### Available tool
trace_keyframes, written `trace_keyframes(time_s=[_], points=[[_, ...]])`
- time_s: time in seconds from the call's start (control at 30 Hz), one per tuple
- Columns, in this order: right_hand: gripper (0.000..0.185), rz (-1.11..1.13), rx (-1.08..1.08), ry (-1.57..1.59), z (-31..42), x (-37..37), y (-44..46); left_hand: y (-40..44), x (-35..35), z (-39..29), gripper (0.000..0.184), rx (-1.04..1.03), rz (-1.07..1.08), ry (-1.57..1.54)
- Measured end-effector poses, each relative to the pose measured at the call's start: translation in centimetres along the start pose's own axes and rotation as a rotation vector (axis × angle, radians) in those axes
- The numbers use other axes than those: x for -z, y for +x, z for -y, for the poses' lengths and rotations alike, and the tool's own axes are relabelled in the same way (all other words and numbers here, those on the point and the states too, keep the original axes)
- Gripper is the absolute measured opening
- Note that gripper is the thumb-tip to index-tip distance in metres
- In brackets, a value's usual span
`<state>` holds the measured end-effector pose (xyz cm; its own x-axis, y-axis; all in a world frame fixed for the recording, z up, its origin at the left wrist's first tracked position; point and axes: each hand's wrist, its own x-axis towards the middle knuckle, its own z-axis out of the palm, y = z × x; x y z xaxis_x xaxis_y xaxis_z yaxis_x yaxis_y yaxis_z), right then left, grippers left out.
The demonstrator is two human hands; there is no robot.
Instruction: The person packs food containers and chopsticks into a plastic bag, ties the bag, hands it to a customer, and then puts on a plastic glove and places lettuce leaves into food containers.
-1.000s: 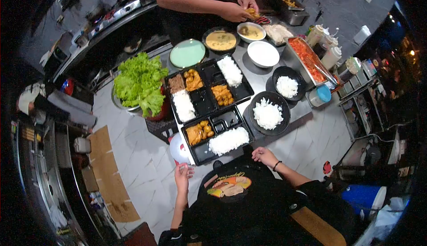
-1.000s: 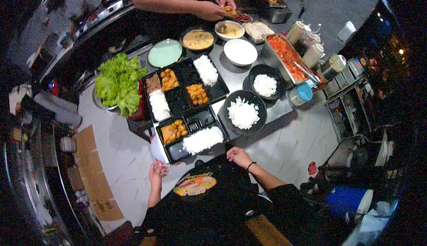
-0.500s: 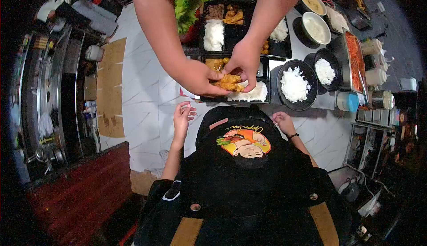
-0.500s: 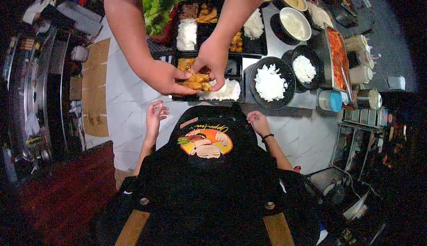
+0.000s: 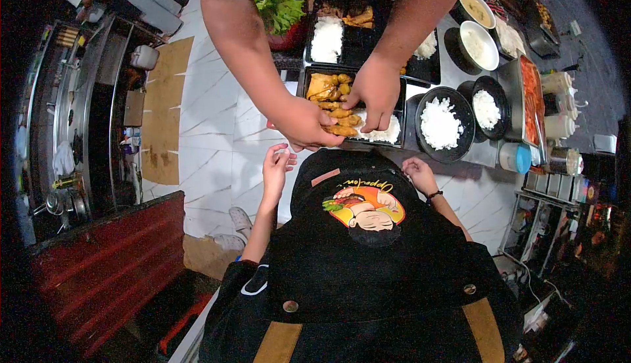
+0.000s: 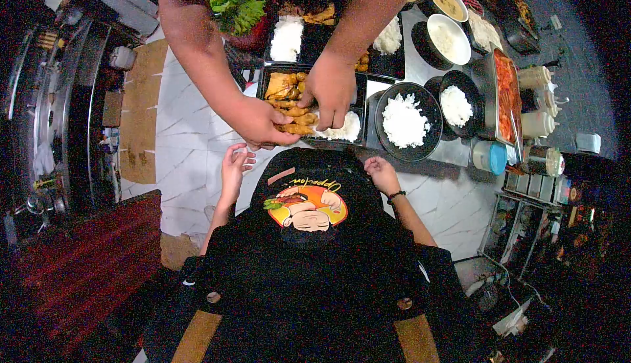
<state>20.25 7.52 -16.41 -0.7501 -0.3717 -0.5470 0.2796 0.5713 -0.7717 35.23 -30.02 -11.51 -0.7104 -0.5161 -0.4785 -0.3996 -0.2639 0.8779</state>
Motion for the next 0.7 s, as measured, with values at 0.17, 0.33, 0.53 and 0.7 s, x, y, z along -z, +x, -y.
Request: trace_keyframes(time_s=[0.17, 0.33, 0.53, 0.7], points=[[0.01, -0.034, 0.0, 0.014, 1.0, -0.4, -0.7, 0.3, -0.3, 0.0, 0.028, -0.041, 0.027, 0.043], [0.011, -0.064, 0.024, 0.002, 1.4, -0.9, -1.4, 1.2, -0.1, 1.0, 0.023, -0.081, 0.036, 0.008], [0.015, -0.102, 0.049, -0.144, 3.4, -1.7, -2.5, 2.2, 0.2, 1.1, 0.02, -0.165, 0.061, 0.037], [0.017, -0.125, 0.07, -0.132, 5.2, -2.9, -3.0, 3.0, 0.8, 0.6, 0.019, -0.185, 0.083, 0.079]])
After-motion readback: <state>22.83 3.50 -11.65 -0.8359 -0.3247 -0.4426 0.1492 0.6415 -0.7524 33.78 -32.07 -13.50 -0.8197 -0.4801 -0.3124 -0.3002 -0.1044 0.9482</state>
